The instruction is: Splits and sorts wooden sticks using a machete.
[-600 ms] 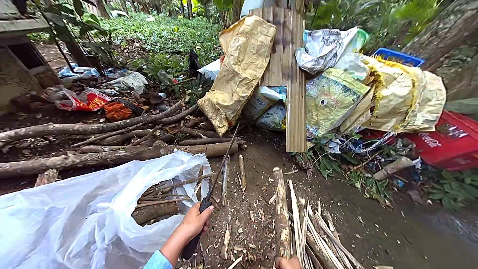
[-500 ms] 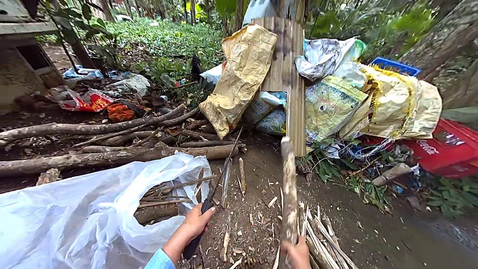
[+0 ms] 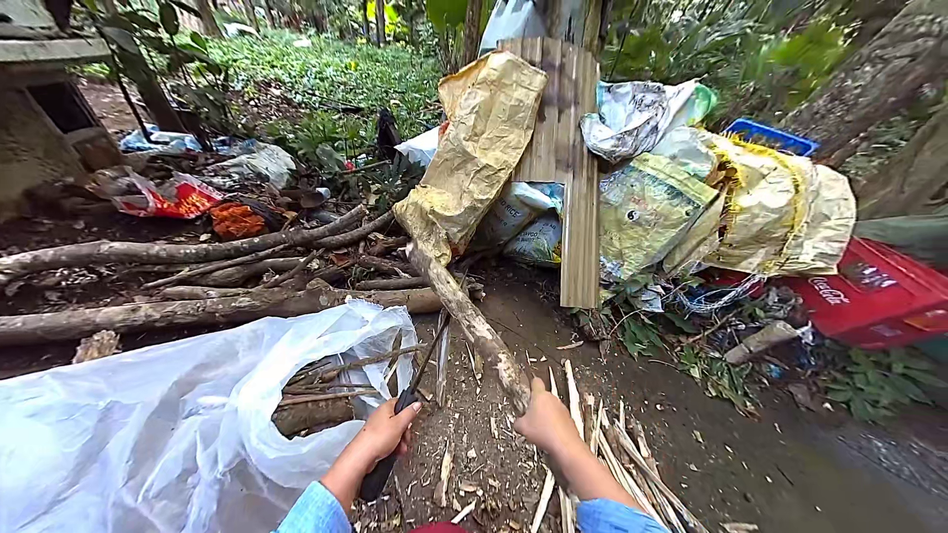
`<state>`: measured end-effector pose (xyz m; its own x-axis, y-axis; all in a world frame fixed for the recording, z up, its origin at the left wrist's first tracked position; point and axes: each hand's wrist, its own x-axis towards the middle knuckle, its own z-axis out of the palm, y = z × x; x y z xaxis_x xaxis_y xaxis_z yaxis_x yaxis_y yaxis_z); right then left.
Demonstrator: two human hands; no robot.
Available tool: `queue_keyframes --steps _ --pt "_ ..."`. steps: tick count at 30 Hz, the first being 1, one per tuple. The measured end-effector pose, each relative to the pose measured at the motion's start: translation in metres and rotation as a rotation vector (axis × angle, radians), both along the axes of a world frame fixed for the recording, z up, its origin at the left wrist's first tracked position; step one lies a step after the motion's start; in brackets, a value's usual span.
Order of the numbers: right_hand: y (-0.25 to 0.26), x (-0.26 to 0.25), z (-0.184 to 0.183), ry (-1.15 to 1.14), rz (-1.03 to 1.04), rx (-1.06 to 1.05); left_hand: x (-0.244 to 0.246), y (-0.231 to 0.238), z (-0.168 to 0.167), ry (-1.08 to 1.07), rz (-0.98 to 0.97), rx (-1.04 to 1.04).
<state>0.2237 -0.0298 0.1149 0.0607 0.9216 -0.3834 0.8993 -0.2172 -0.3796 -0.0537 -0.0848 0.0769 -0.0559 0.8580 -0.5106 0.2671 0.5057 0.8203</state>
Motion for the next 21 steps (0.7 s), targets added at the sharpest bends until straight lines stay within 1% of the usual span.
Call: queue_keyframes --steps 1,2,4,6,7,9,11,13,15,16,17,18,19,21 --pt "0.001 0.000 -0.014 0.003 0.002 -0.067 -0.002 0.000 -0.003 0.006 -0.006 -0.016" --pt "-0.001 0.000 -0.024 0.067 -0.010 -0.081 -0.004 0.000 -0.006 0.013 -0.009 -0.025" --pt "-0.008 0.003 -0.033 0.286 -0.050 -0.039 -0.005 0.000 -0.009 0.019 -0.010 -0.032" --pt "-0.016 0.007 -0.027 0.482 -0.090 0.014 -0.006 -0.001 -0.012 0.011 0.001 -0.031" --pt "-0.019 0.009 -0.015 0.540 -0.103 0.064 -0.006 -0.001 -0.013 0.009 0.005 -0.032" --pt "-0.022 0.013 0.026 0.621 -0.105 0.253 -0.006 0.001 -0.016 0.009 0.011 -0.033" --pt "-0.018 0.015 0.069 0.688 -0.077 0.562 -0.006 0.002 -0.019 0.018 0.004 -0.034" --pt "-0.003 0.012 0.105 0.756 -0.068 0.864 -0.005 0.003 -0.022 0.020 0.000 -0.029" --pt "0.017 0.004 0.121 0.829 -0.088 1.092 -0.003 0.005 -0.024 0.023 -0.005 -0.026" --pt "0.026 0.001 0.118 0.844 -0.087 1.140 -0.002 0.005 -0.025 0.024 -0.006 -0.024" --pt "0.030 -0.003 0.105 0.811 -0.095 1.131 -0.002 0.005 -0.025 0.030 -0.009 -0.022" --pt "0.030 -0.004 0.083 0.731 -0.110 1.043 -0.002 0.005 -0.027 0.041 -0.008 -0.016" --pt "0.027 -0.002 0.054 0.603 -0.131 0.865 -0.003 0.004 -0.028 0.052 -0.007 -0.014" --pt "0.024 0.005 -0.011 0.260 -0.119 0.333 -0.006 0.003 -0.034 0.081 -0.007 -0.025"
